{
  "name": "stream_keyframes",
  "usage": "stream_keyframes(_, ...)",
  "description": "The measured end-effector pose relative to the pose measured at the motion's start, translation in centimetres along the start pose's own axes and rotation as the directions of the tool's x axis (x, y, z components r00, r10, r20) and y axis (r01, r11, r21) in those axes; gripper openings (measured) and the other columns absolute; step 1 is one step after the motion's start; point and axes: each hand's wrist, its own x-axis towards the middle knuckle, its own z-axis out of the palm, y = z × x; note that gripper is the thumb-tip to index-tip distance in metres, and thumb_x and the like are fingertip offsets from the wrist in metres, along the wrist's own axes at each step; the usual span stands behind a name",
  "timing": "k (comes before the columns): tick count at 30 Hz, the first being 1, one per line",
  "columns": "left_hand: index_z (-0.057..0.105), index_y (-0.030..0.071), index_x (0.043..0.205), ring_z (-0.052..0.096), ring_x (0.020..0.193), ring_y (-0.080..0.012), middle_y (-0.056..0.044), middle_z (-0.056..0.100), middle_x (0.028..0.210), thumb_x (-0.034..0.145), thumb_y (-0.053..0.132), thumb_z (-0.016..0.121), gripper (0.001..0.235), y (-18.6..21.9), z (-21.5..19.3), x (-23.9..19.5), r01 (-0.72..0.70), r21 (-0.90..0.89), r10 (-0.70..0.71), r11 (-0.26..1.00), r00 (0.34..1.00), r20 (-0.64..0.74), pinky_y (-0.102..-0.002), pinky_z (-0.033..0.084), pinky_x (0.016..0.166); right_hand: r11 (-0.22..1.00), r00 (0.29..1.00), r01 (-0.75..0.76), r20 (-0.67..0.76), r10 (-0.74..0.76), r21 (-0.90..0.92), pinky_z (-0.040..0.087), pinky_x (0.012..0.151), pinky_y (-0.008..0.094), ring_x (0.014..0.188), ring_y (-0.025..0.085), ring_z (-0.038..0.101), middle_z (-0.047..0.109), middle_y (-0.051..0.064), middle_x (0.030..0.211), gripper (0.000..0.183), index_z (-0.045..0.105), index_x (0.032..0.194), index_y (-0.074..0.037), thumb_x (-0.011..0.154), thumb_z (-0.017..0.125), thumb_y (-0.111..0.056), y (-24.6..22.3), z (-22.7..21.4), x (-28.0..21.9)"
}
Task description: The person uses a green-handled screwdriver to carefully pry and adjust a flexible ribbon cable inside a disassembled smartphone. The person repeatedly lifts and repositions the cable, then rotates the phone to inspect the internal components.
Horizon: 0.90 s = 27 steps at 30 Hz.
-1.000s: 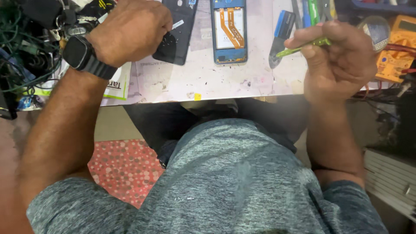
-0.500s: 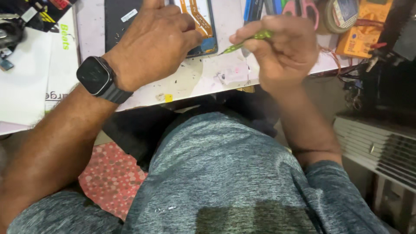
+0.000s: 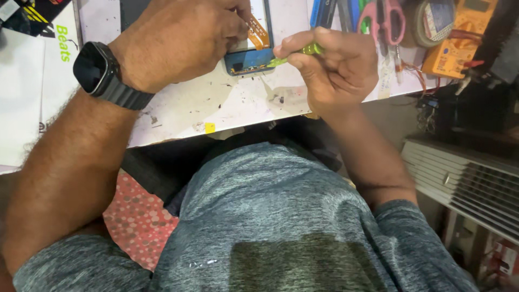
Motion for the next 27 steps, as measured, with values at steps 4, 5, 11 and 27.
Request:
stream_keyframes(4,0.077,-0.001,0.100,0.070,0.098,-0.0259,-0.008,0.071,0.111,0.093,0.000,0.070,0.010,-0.2,-0.2,0.0,-0.001,-0.043,0.001,0.999,1.000,0.011,-0.038,0.055,0.083,1.000,1.000,0.003,-0.001,-0.003,0.003,0.066,0.093,0.042,0.100,0.029,0.074,0.068,0.026,0.116,0.045,0.043,0.142,-0.009,0.108,0.060,0.015,0.2,0.2,0.2)
stream_keyframes(5,0.077,0.000,0.099,0.070,0.097,-0.0261,-0.008,0.072,0.113,0.092,0.000,0.070,0.010,-0.2,-0.2,0.1,0.006,-0.042,-0.005,0.999,1.000,0.019,-0.038,0.055,0.082,1.000,1.000,-0.004,-0.006,0.004,0.004,0.066,0.093,0.042,0.100,0.029,0.074,0.068,0.026,0.114,0.045,0.043,0.142,-0.009,0.109,0.060,0.015,0.2,0.2,0.3)
stream_keyframes(11,0.077,-0.001,0.101,0.069,0.097,-0.0265,-0.009,0.072,0.114,0.093,0.002,0.071,0.011,0.0,-0.4,0.1,0.001,-0.038,-0.001,0.999,1.000,0.011,-0.038,0.055,0.081,0.999,1.000,-0.015,-0.010,0.014,-0.037,0.066,0.094,0.042,0.101,0.028,0.074,0.067,0.026,0.118,0.044,0.041,0.140,-0.009,0.107,0.060,0.014,-0.3,0.2,0.3)
stream_keyframes(27,0.078,0.001,0.100,0.070,0.095,-0.0240,-0.006,0.072,0.109,0.097,0.004,0.072,0.007,0.1,-0.3,0.1,-0.002,-0.008,0.002,1.000,1.000,-0.007,-0.036,0.055,0.080,0.987,0.989,0.097,0.126,-0.081,-0.130,0.066,0.092,0.039,0.102,0.029,0.075,0.069,0.026,0.117,0.047,0.036,0.143,-0.008,0.109,0.060,0.015,-0.8,-0.1,1.1)
